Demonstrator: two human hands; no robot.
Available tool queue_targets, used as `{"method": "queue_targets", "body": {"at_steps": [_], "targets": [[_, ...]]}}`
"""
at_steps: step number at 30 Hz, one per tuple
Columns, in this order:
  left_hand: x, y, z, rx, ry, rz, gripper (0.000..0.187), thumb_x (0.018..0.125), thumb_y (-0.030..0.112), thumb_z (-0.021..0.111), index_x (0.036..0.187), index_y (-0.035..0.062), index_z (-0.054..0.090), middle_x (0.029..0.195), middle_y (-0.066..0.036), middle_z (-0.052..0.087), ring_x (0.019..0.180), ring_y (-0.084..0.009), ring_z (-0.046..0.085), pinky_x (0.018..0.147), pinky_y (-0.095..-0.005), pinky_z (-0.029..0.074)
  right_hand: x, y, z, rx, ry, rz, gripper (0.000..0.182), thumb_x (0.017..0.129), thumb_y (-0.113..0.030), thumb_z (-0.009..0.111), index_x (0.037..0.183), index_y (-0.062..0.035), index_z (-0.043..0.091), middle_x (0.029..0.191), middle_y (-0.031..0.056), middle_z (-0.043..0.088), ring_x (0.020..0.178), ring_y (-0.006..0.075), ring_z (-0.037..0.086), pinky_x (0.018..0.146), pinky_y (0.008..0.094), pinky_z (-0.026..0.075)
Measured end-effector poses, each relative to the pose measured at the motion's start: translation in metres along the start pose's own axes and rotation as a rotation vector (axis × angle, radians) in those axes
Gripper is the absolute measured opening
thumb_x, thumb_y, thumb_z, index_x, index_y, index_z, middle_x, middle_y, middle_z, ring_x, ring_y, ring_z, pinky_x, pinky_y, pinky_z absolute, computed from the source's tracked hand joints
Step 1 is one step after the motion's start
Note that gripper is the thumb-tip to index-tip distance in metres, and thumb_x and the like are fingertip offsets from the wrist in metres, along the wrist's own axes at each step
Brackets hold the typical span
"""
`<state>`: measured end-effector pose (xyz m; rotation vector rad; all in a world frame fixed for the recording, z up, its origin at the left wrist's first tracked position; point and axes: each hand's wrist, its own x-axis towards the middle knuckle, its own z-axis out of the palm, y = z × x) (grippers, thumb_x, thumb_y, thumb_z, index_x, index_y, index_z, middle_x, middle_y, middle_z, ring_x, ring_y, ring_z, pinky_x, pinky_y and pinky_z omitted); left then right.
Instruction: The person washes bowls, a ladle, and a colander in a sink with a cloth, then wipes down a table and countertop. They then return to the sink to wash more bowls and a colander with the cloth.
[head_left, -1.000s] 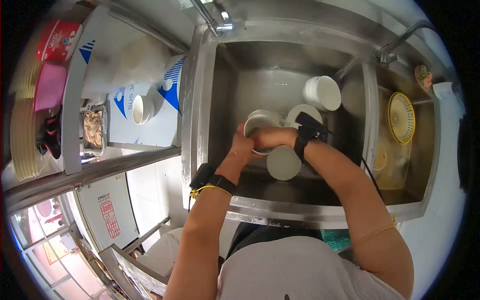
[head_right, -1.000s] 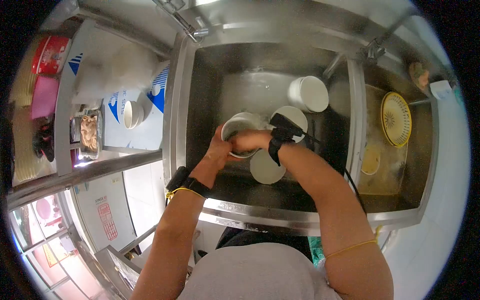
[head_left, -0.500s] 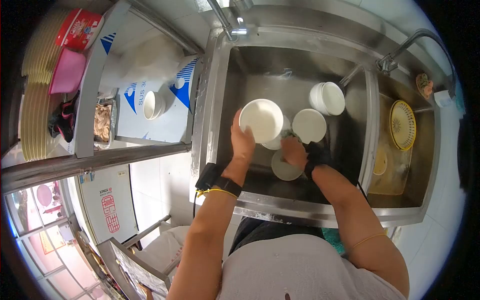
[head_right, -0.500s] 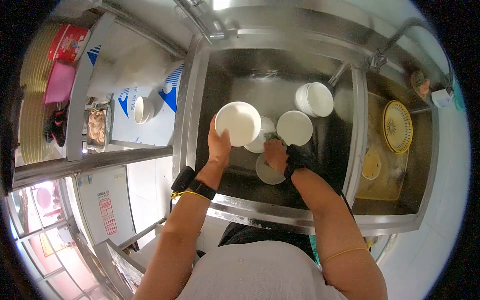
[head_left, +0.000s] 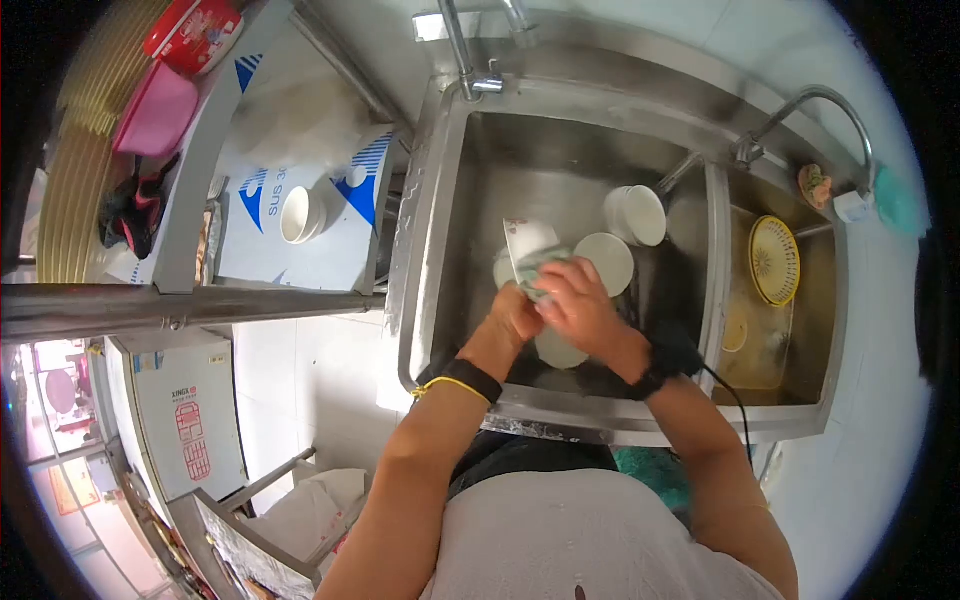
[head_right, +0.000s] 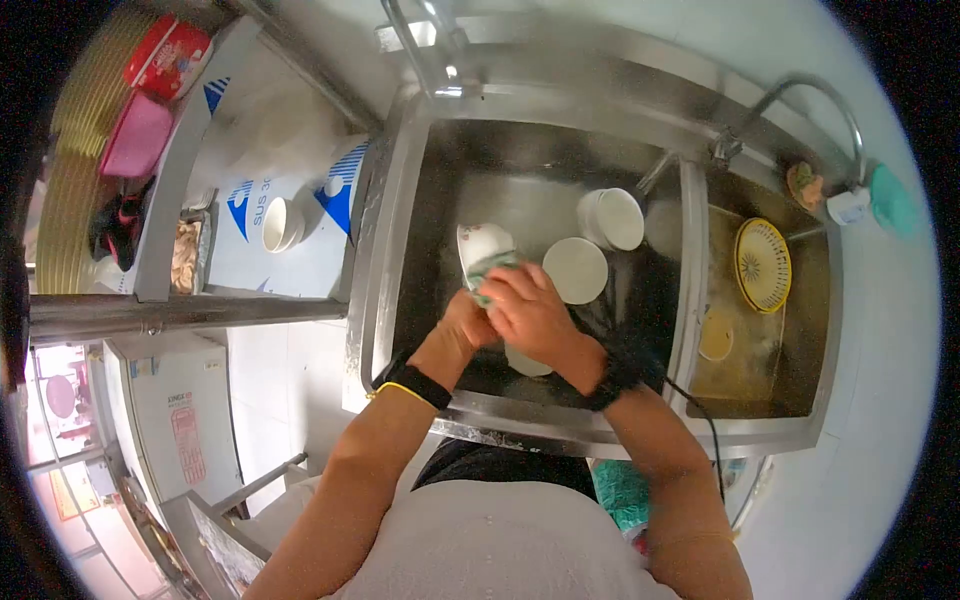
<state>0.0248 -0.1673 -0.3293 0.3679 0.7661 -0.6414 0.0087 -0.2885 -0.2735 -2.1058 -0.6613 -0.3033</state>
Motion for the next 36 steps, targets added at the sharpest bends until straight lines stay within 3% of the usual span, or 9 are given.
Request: {"method": "queue_targets", "body": {"at_steps": [6,8,11,17,19,20,22,23,36], "targets": [[-0.031,0.001,-0.001,0.492,0.052,-0.017,0.009,0.081,0.016,0.036,0.084,0.0114,0.043,0.059,0.000,0.042,0.040,-0.0073,0.031,0.038,-0.0207,0.026,0.038,0.014,-0.002,-0.348,0.099,-0.097,0.023,0.071,-0.021,0.057,0.090,-0.0087,0.053,0.099,0.0100,0.052,0.081,0.0239,0.050,0.071,0.0341,0.042],[-0.040,0.006,0.003,0.747,-0.116,-0.043,0.009,0.081,0.019,0.042,0.081,0.0130,0.048,0.051,0.005,0.041,0.034,-0.0038,0.027,0.030,-0.0169,0.020,0.053,0.018,-0.021,0.458,-0.180,0.751,0.022,0.079,-0.021,0.049,0.095,-0.0057,0.052,0.096,0.0095,0.055,0.086,0.0219,0.053,0.076,0.0340,0.042],[-0.051,0.001,0.013,0.700,-0.194,-0.118,0.008,0.080,0.018,0.046,0.080,0.0113,0.049,0.048,0.004,0.041,0.031,-0.0025,0.026,0.027,-0.0167,0.017,0.028,0.065,-0.017,1.367,-0.117,1.150,0.025,0.081,-0.021,0.045,0.098,-0.0046,0.051,0.092,0.0084,0.057,0.084,0.0189,0.055,0.077,0.0310,0.044],[-0.034,-0.021,0.016,0.531,-0.206,0.033,0.005,0.078,0.014,0.049,0.079,0.0089,0.048,0.051,0.001,0.042,0.032,-0.0047,0.029,0.028,-0.0183,0.019,-0.017,0.011,0.003,1.545,0.364,0.799,0.033,0.085,-0.029,0.034,0.101,-0.0067,0.051,0.097,0.0062,0.056,0.092,0.0197,0.052,0.079,0.0334,0.043],[-0.032,-0.029,0.027,0.726,0.039,0.408,0.011,0.078,0.013,0.049,0.082,0.0039,0.045,0.058,-0.006,0.049,0.037,-0.0152,0.043,0.032,-0.0264,0.033,-0.023,0.014,0.010,1.865,0.414,0.858,0.034,0.086,-0.029,0.032,0.104,-0.0073,0.049,0.101,0.0068,0.054,0.096,0.0200,0.050,0.082,0.0348,0.041],[-0.022,-0.027,0.022,0.727,0.038,0.406,0.011,0.078,0.013,0.049,0.082,0.0039,0.045,0.058,-0.006,0.049,0.037,-0.0152,0.043,0.032,-0.0264,0.033,-0.027,0.015,0.013,1.864,0.416,0.859,0.034,0.086,-0.029,0.032,0.104,-0.0073,0.049,0.101,0.0068,0.054,0.096,0.0200,0.050,0.082,0.0348,0.041],[-0.011,-0.018,0.019,1.344,0.388,1.436,0.019,0.078,0.016,0.049,0.086,-0.0009,0.042,0.070,-0.016,0.055,0.054,-0.0289,0.054,0.048,-0.0365,0.043,-0.029,0.002,0.015,1.826,0.604,0.960,0.036,0.086,-0.033,0.029,0.107,-0.0090,0.047,0.103,0.0064,0.053,0.094,0.0202,0.051,0.081,0.0349,0.041],[-0.011,-0.013,0.012,1.350,0.441,1.156,0.024,0.079,0.017,0.049,0.088,-0.0038,0.040,0.077,-0.023,0.055,0.070,-0.0361,0.056,0.063,-0.0393,0.044,-0.032,-0.003,0.012,1.865,0.626,0.947,0.032,0.086,-0.029,0.035,0.108,-0.0086,0.045,0.102,0.0058,0.052,0.092,0.0197,0.051,0.080,0.0336,0.041],[-0.047,0.002,0.033,1.388,-0.035,1.310,0.043,0.073,-0.004,0.044,0.116,-0.0019,0.035,0.106,-0.023,0.047,0.101,-0.0340,0.046,0.085,-0.0321,0.036,-0.019,-0.001,-0.006,0.526,0.411,0.780,0.030,0.074,-0.009,0.055,0.102,-0.0019,0.047,0.090,0.0064,0.054,0.081,0.0154,0.052,0.070,0.0286,0.043]]}}
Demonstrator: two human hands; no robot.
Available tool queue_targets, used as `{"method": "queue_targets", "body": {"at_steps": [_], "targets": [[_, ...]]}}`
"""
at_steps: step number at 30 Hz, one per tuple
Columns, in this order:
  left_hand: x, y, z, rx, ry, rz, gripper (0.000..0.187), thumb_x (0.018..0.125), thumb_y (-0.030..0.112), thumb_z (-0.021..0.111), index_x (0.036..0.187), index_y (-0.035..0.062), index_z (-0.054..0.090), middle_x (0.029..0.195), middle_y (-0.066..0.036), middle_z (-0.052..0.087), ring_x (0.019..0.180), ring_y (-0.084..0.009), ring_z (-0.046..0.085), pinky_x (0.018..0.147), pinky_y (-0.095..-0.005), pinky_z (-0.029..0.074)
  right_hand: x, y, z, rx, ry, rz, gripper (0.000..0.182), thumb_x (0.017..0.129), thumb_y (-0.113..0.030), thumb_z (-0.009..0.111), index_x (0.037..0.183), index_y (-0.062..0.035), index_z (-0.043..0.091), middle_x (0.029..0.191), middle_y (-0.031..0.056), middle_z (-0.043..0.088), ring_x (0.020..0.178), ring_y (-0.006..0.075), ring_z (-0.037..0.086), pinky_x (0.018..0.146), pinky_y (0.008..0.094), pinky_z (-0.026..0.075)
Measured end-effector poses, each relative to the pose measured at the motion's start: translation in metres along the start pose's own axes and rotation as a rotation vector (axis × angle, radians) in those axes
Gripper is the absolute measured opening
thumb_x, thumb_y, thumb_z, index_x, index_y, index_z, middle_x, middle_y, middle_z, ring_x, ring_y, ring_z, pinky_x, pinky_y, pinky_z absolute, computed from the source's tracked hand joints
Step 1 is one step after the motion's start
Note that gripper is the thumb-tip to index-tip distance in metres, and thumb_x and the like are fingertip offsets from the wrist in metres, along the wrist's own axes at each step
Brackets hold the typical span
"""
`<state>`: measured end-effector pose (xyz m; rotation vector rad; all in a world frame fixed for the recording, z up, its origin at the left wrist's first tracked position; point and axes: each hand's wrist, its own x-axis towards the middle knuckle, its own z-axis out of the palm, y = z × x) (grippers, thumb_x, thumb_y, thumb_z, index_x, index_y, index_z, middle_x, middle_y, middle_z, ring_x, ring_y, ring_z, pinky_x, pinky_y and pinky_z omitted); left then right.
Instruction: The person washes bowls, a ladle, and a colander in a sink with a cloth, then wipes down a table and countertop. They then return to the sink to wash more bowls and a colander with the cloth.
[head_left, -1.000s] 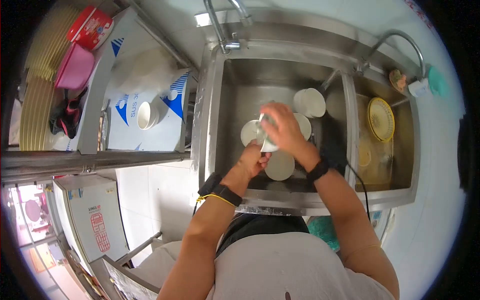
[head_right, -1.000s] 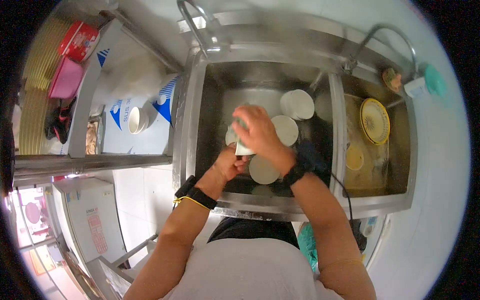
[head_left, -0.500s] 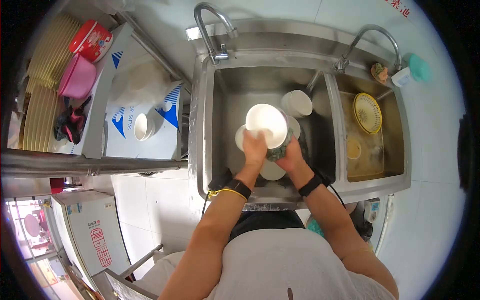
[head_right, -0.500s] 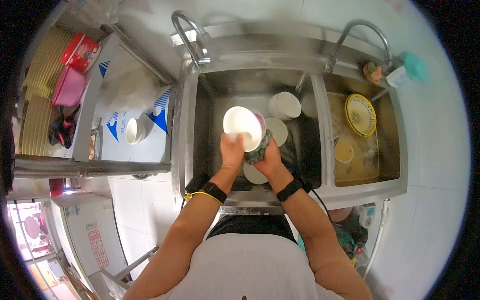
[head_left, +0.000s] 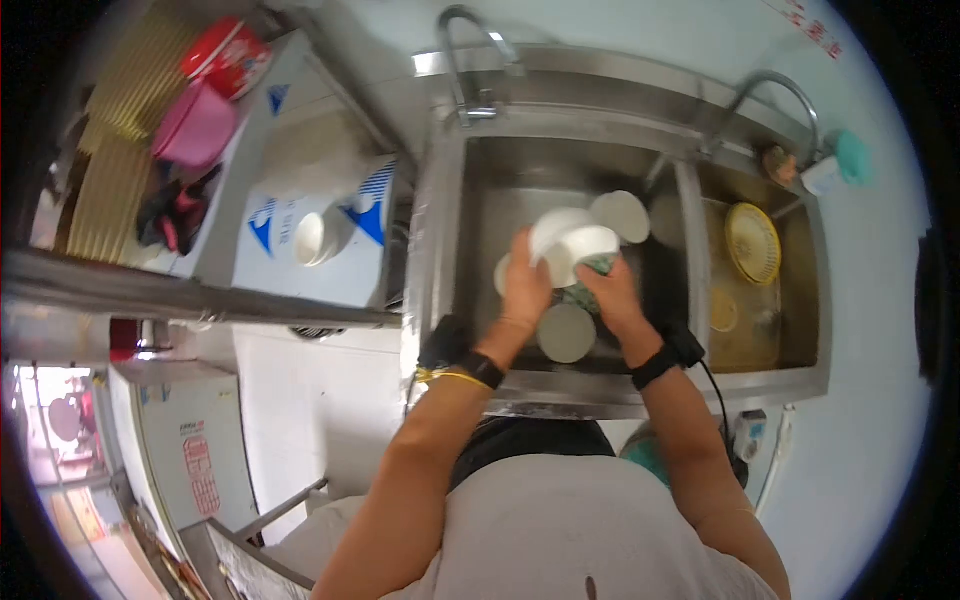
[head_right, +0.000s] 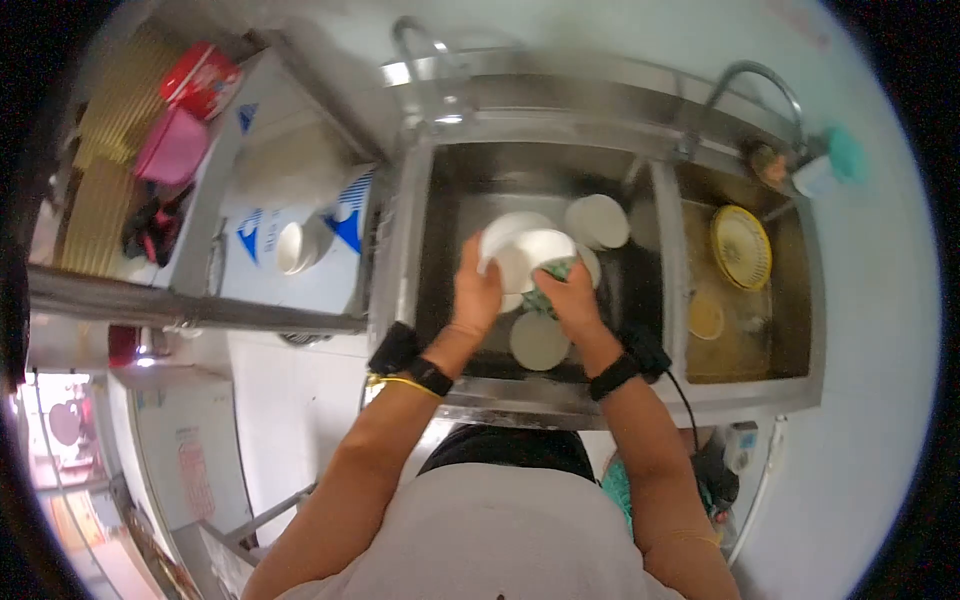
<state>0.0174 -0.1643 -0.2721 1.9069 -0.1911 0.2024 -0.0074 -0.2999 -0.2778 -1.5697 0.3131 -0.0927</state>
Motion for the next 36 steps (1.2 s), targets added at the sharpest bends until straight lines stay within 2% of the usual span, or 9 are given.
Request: {"method": "queue_targets", "body": {"at_steps": [2,8,10,12,21,24,28,30,36], "targets": [[-0.003,-0.004,-0.001,0.008,0.015,0.172,0.048,0.068,-0.010,0.044,0.114,-0.0008,0.036,0.106,-0.024,0.044,0.100,-0.0374,0.045,0.084,-0.0347,0.038,-0.006,-0.003,0.004,0.326,-0.263,0.399,0.037,0.071,-0.009,0.056,0.105,0.0006,0.045,0.092,0.0078,0.054,0.082,0.0161,0.052,0.070,0.0285,0.042],[0.010,0.004,-0.043,0.336,0.043,0.306,0.048,0.064,-0.012,0.047,0.111,-0.0030,0.038,0.110,-0.022,0.040,0.101,-0.0367,0.042,0.084,-0.0393,0.038,-0.014,0.046,-0.001,-0.062,-0.200,0.262,0.045,0.069,-0.010,0.058,0.109,0.0033,0.041,0.099,0.0102,0.051,0.087,0.0205,0.051,0.073,0.0298,0.041],[0.021,-0.018,-0.064,0.357,0.308,0.090,0.041,0.071,-0.007,0.043,0.112,-0.0022,0.039,0.109,-0.018,0.043,0.095,-0.0324,0.048,0.078,-0.0374,0.043,-0.015,0.058,-0.013,-0.261,-0.168,0.237,0.044,0.069,-0.010,0.057,0.108,0.0040,0.041,0.099,0.0118,0.051,0.089,0.0220,0.050,0.076,0.0303,0.040],[0.043,-0.022,-0.093,-0.804,0.489,-0.468,0.037,0.074,-0.004,0.038,0.111,-0.0013,0.040,0.106,-0.015,0.046,0.087,-0.0276,0.054,0.067,-0.0337,0.049,-0.024,0.058,-0.022,-0.380,-0.200,0.210,0.044,0.068,-0.011,0.057,0.106,0.0045,0.042,0.097,0.0144,0.052,0.089,0.0235,0.050,0.078,0.0304,0.038],[0.083,-0.160,-0.174,-1.059,0.962,-0.921,0.030,0.076,0.000,0.041,0.105,-0.0022,0.044,0.101,-0.016,0.048,0.081,-0.0276,0.054,0.061,-0.0330,0.052,-0.036,0.091,-0.039,-0.436,-0.344,0.209,0.045,0.065,-0.009,0.058,0.106,0.0033,0.043,0.099,0.0156,0.052,0.091,0.0246,0.051,0.079,0.0304,0.038],[0.074,-0.196,-0.170,-0.723,0.743,-0.993,0.024,0.077,0.006,0.042,0.099,-0.0004,0.049,0.096,-0.015,0.052,0.082,-0.0272,0.055,0.063,-0.0321,0.050,-0.036,0.085,-0.040,-0.376,-0.298,0.385,0.051,0.064,-0.008,0.058,0.110,0.0028,0.040,0.102,0.0164,0.051,0.095,0.0244,0.049,0.080,0.0301,0.038],[0.056,-0.284,-0.177,1.321,-0.305,-0.465,0.021,0.078,0.013,0.044,0.090,0.0021,0.057,0.089,-0.013,0.057,0.082,-0.0267,0.056,0.065,-0.0310,0.048,-0.031,0.095,-0.044,-0.392,-0.196,0.455,0.056,0.064,-0.007,0.057,0.114,0.0021,0.035,0.106,0.0167,0.048,0.097,0.0231,0.047,0.081,0.0295,0.038],[0.063,-0.223,-0.180,1.557,-0.541,-0.234,0.023,0.079,0.018,0.041,0.082,0.0052,0.061,0.085,-0.011,0.059,0.081,-0.0270,0.057,0.065,-0.0375,0.046,-0.016,0.072,-0.033,-0.288,-0.337,0.387,0.056,0.065,-0.007,0.057,0.116,0.0014,0.033,0.107,0.0162,0.047,0.097,0.0218,0.046,0.083,0.0291,0.037],[0.054,-0.376,-0.225,1.143,-0.206,-0.341,0.032,0.081,0.024,0.039,0.073,-0.0031,0.055,0.068,-0.020,0.058,0.069,-0.0343,0.057,0.062,-0.0407,0.045,0.033,0.101,0.000,-0.233,-0.371,0.267,0.043,0.071,-0.006,0.056,0.108,0.0001,0.036,0.100,0.0116,0.046,0.094,0.0183,0.045,0.082,0.0289,0.036]]}}
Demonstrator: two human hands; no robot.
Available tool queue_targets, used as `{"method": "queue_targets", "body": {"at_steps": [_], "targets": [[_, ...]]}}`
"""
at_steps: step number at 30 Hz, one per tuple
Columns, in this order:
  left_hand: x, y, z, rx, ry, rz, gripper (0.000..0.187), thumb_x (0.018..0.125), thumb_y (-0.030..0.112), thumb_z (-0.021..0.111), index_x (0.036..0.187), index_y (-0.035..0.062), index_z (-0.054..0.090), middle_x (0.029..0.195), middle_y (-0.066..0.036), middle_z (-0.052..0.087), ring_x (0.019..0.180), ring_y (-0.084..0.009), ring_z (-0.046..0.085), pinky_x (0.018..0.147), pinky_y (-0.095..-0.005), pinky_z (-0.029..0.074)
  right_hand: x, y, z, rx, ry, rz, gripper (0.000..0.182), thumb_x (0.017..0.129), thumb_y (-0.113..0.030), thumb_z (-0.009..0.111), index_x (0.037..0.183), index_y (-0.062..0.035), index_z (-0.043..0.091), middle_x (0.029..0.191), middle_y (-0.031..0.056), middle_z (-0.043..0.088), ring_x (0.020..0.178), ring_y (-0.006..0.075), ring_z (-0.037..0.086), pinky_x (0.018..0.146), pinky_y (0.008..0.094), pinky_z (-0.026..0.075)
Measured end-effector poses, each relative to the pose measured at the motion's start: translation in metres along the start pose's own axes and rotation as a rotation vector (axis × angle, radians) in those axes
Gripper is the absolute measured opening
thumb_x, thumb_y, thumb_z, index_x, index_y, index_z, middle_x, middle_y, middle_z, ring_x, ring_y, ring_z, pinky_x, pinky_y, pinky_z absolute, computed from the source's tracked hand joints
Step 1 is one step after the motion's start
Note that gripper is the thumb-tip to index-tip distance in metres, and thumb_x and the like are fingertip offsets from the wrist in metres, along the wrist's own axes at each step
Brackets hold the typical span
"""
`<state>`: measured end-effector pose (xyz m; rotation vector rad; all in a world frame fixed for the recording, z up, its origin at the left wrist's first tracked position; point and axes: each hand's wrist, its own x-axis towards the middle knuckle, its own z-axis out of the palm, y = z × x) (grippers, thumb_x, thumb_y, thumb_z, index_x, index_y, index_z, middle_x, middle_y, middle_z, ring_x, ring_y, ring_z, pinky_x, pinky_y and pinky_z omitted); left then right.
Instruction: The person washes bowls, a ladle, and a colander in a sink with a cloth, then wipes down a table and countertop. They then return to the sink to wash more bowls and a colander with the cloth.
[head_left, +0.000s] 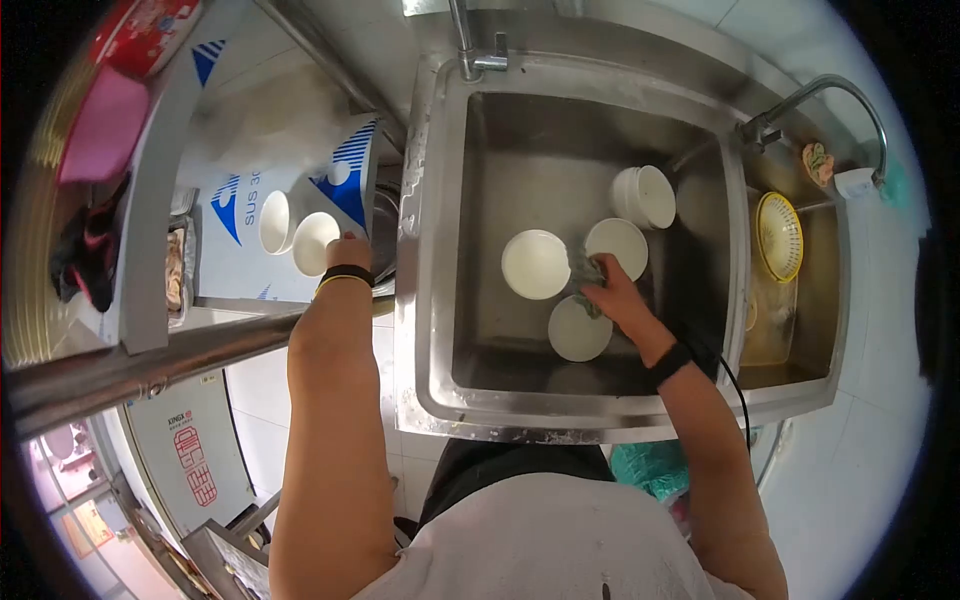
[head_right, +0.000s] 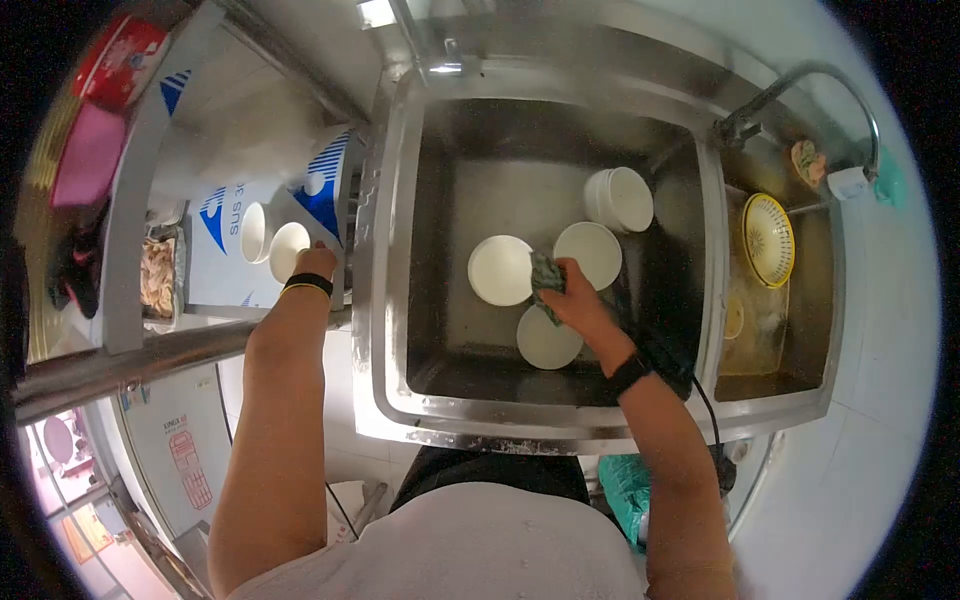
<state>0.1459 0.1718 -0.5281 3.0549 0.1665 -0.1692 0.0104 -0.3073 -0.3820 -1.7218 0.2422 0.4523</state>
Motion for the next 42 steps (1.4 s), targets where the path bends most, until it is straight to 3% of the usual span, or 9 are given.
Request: {"method": "queue_targets", "body": {"at_steps": [6,8,11,13,16,20,27,33,42], "targets": [[-0.009,0.024,0.016,0.181,0.048,-0.239,0.037,0.085,0.025,0.036,0.073,-0.0024,0.058,0.076,-0.015,0.061,0.077,-0.0297,0.058,0.066,-0.0364,0.044,0.066,0.028,0.048,-0.211,0.078,-0.176,0.042,0.070,-0.006,0.056,0.107,0.0006,0.037,0.106,0.0154,0.042,0.099,0.0250,0.042,0.085,0.0334,0.033],[-0.043,0.119,-0.132,0.549,-0.425,0.101,0.027,0.083,0.024,0.042,0.088,0.0021,0.057,0.085,-0.012,0.060,0.079,-0.0304,0.058,0.063,-0.0350,0.044,0.074,0.050,0.068,-0.422,0.165,-0.347,0.044,0.068,-0.007,0.057,0.107,0.0009,0.037,0.108,0.0181,0.040,0.101,0.0294,0.041,0.086,0.0360,0.033],[-0.057,0.147,-0.168,-1.711,0.657,-1.030,0.027,0.075,0.010,0.047,0.101,0.0081,0.047,0.091,-0.003,0.052,0.082,-0.0160,0.048,0.071,-0.0289,0.036,0.075,0.064,0.090,-0.727,0.161,-0.384,0.041,0.068,-0.007,0.055,0.106,-0.0002,0.040,0.101,0.0216,0.043,0.094,0.0384,0.042,0.081,0.0429,0.037],[-0.107,0.210,-0.232,-1.733,0.634,-0.738,0.022,0.073,0.004,0.042,0.094,0.0070,0.048,0.091,-0.001,0.046,0.083,-0.0120,0.041,0.074,-0.0245,0.033,0.071,0.055,0.090,-0.780,-0.006,-0.386,0.035,0.070,-0.007,0.053,0.102,-0.0009,0.042,0.100,0.0209,0.044,0.093,0.0382,0.044,0.079,0.0434,0.038],[-0.164,0.282,-0.231,-1.735,0.185,-0.337,0.023,0.071,0.002,0.048,0.092,0.0086,0.047,0.091,-0.002,0.045,0.088,-0.0128,0.041,0.077,-0.0256,0.032,0.075,0.058,0.084,-0.954,-0.098,-0.355,0.027,0.071,-0.008,0.051,0.097,-0.0027,0.047,0.094,0.0185,0.047,0.088,0.0366,0.047,0.074,0.0434,0.040],[-0.182,0.336,-0.123,-1.448,-0.290,-0.994,0.030,0.074,0.003,0.048,0.103,0.0051,0.044,0.104,-0.007,0.045,0.096,-0.0186,0.045,0.081,-0.0324,0.035,0.091,0.084,0.088,-1.013,0.310,-0.336,0.021,0.073,-0.008,0.047,0.093,-0.0034,0.048,0.091,0.0209,0.047,0.081,0.0352,0.050,0.067,0.0425,0.043],[-0.178,0.329,-0.014,-1.815,-0.320,-1.177,0.040,0.075,0.003,0.047,0.112,0.0065,0.034,0.108,-0.013,0.042,0.086,-0.0293,0.053,0.064,-0.0458,0.050,0.084,0.088,0.061,-1.026,0.008,-0.427,0.016,0.075,-0.013,0.048,0.087,-0.0026,0.049,0.087,0.0204,0.048,0.078,0.0358,0.049,0.068,0.0424,0.040],[-0.157,0.333,-0.016,-1.802,-0.559,-0.931,0.043,0.077,0.001,0.043,0.117,0.0079,0.027,0.109,-0.016,0.040,0.085,-0.0305,0.053,0.053,-0.0355,0.053,0.089,0.084,0.072,-0.334,0.492,-0.248,0.021,0.072,-0.010,0.051,0.088,0.0040,0.047,0.084,0.0211,0.048,0.085,0.0358,0.047,0.076,0.0412,0.037],[-0.153,0.321,-0.035,-1.337,-0.621,-0.753,0.065,0.075,0.001,0.047,0.129,0.0134,0.012,0.123,-0.018,0.029,0.097,-0.0365,0.047,0.061,-0.0416,0.052,0.094,0.066,0.043,-0.752,-0.675,-0.481,0.023,0.069,-0.016,0.056,0.089,-0.0048,0.055,0.096,0.0147,0.052,0.091,0.0289,0.050,0.076,0.0370,0.041]]}}
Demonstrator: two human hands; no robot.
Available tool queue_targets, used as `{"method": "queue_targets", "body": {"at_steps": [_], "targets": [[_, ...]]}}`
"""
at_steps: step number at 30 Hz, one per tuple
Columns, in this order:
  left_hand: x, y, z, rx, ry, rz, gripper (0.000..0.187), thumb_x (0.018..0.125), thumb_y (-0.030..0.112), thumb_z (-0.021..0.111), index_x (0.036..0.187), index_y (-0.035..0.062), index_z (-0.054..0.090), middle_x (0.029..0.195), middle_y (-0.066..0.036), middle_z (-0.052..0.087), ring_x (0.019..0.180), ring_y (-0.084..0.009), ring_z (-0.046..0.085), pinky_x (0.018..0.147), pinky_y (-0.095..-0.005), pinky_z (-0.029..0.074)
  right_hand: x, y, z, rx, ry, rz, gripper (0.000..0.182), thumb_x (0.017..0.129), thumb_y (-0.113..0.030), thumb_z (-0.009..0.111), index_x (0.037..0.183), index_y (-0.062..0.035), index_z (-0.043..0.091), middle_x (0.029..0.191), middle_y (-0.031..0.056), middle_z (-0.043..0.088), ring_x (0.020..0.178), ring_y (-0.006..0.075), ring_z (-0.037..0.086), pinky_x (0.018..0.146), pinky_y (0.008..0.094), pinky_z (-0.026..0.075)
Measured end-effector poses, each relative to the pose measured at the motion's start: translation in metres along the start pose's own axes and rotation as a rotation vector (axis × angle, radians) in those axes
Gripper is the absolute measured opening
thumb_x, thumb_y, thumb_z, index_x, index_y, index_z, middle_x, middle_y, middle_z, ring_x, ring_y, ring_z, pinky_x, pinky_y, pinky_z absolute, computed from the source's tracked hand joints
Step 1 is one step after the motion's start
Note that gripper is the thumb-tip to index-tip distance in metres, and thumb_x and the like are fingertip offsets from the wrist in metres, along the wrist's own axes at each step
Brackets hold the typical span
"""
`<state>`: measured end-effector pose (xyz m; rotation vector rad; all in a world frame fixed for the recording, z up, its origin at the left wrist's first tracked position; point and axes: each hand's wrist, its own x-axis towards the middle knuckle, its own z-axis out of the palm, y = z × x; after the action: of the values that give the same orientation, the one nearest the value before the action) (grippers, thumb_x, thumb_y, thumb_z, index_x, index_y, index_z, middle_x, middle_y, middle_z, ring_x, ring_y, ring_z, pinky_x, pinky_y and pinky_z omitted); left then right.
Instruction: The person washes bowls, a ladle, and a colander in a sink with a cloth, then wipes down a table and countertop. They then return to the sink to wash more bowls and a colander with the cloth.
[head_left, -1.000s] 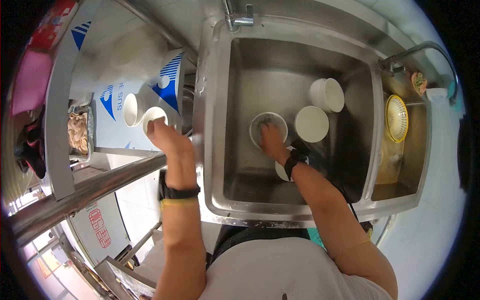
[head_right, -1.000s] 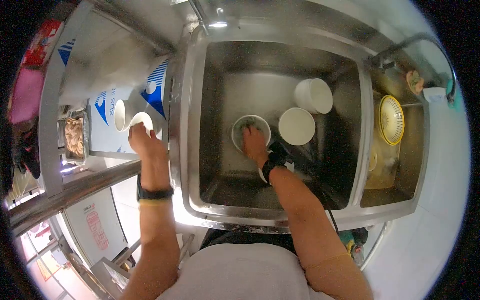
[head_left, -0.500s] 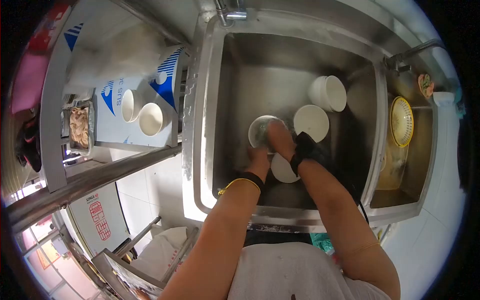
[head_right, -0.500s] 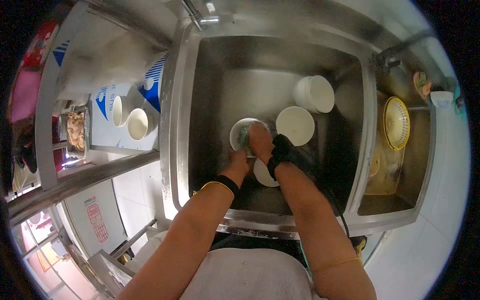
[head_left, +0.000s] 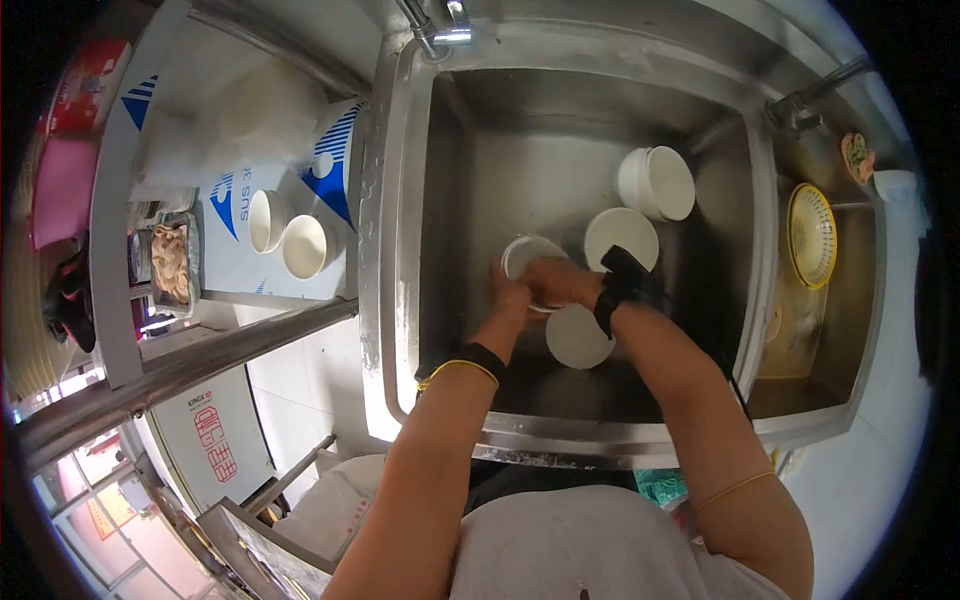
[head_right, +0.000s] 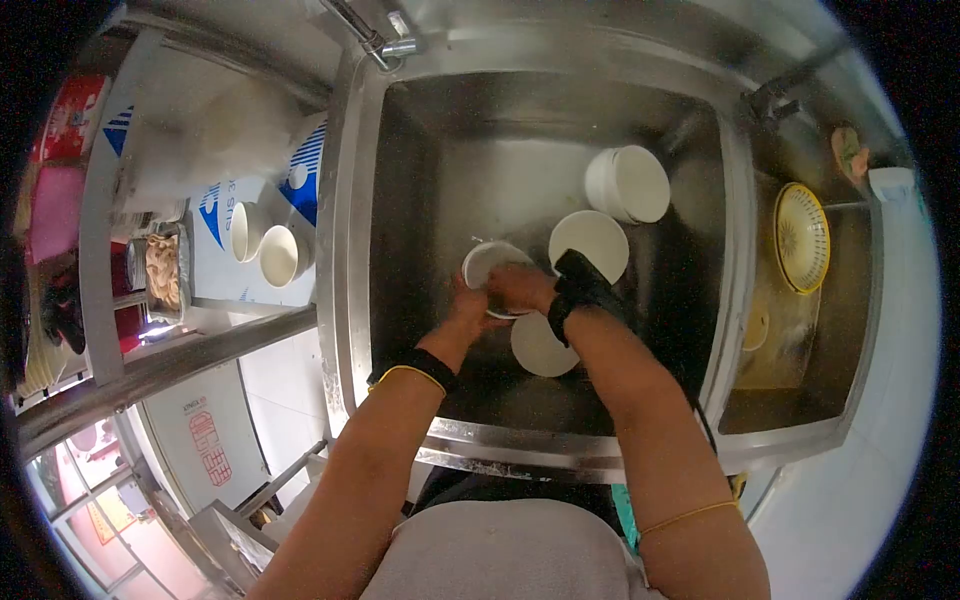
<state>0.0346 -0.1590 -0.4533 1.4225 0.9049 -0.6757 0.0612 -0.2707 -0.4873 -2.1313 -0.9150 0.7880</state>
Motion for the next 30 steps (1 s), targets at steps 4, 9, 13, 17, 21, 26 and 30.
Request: {"method": "queue_targets", "body": {"at_steps": [4,9,13,17,21,26,30], "targets": [[0.000,-0.005,-0.001,0.447,0.086,0.325,0.067,0.070,-0.007,0.047,0.128,0.0131,0.019,0.127,-0.021,0.021,0.104,-0.0402,0.041,0.080,-0.0438,0.043,-0.027,-0.026,-0.018,-0.436,-0.076,0.274,0.019,0.068,-0.018,0.057,0.083,-0.0058,0.059,0.089,0.0122,0.054,0.084,0.0287,0.054,0.067,0.0383,0.046],[-0.053,0.026,-0.003,0.645,0.240,0.552,0.068,0.064,-0.017,0.037,0.124,0.0150,0.028,0.127,-0.021,0.013,0.113,-0.0399,0.030,0.090,-0.0399,0.035,-0.068,-0.045,-0.023,-0.351,0.010,0.505,0.018,0.065,-0.009,0.056,0.083,-0.0064,0.057,0.094,0.0112,0.053,0.087,0.0315,0.052,0.068,0.0381,0.045],[-0.071,0.039,-0.008,0.288,0.345,0.672,0.062,0.066,-0.018,0.030,0.119,0.0125,0.029,0.120,-0.020,0.024,0.103,-0.0380,0.039,0.087,-0.0394,0.041,-0.110,-0.072,-0.044,-0.054,0.388,0.290,0.028,0.065,-0.004,0.057,0.093,-0.0059,0.053,0.098,0.0153,0.049,0.088,0.0339,0.049,0.074,0.0431,0.040],[-0.104,0.056,-0.003,-0.387,-0.005,0.066,0.041,0.073,-0.009,0.036,0.110,0.0071,0.037,0.106,-0.014,0.043,0.090,-0.0284,0.050,0.081,-0.0357,0.045,-0.119,-0.130,-0.054,-0.125,0.960,-0.007,0.029,0.065,-0.005,0.058,0.092,-0.0054,0.050,0.108,0.0154,0.042,0.097,0.0351,0.043,0.081,0.0420,0.037],[-0.112,0.037,0.003,-0.565,-0.526,-0.129,0.014,0.078,0.010,0.042,0.091,0.0091,0.048,0.078,-0.006,0.053,0.063,-0.0157,0.053,0.050,-0.0262,0.043,-0.112,-0.160,-0.079,-0.318,1.053,-0.065,0.035,0.065,-0.015,0.062,0.095,-0.0028,0.048,0.113,0.0170,0.040,0.101,0.0351,0.041,0.085,0.0406,0.035],[-0.141,0.062,-0.017,-0.110,-0.770,-0.005,0.010,0.076,0.019,0.046,0.080,0.0107,0.049,0.054,-0.001,0.044,0.035,-0.0080,0.032,0.032,-0.0200,0.025,-0.106,-0.159,-0.124,0.105,1.153,-0.012,0.040,0.071,-0.027,0.060,0.099,-0.0017,0.047,0.106,0.0149,0.047,0.093,0.0277,0.048,0.081,0.0330,0.038],[-0.167,0.070,-0.018,-0.199,-0.901,-0.137,0.005,0.077,0.013,0.046,0.073,0.0110,0.046,0.049,0.001,0.039,0.033,-0.0057,0.028,0.027,-0.0197,0.018,-0.115,-0.146,-0.136,1.220,0.661,0.269,0.036,0.082,-0.033,0.044,0.106,-0.0060,0.048,0.101,0.0030,0.053,0.088,0.0147,0.052,0.076,0.0275,0.041]]}}
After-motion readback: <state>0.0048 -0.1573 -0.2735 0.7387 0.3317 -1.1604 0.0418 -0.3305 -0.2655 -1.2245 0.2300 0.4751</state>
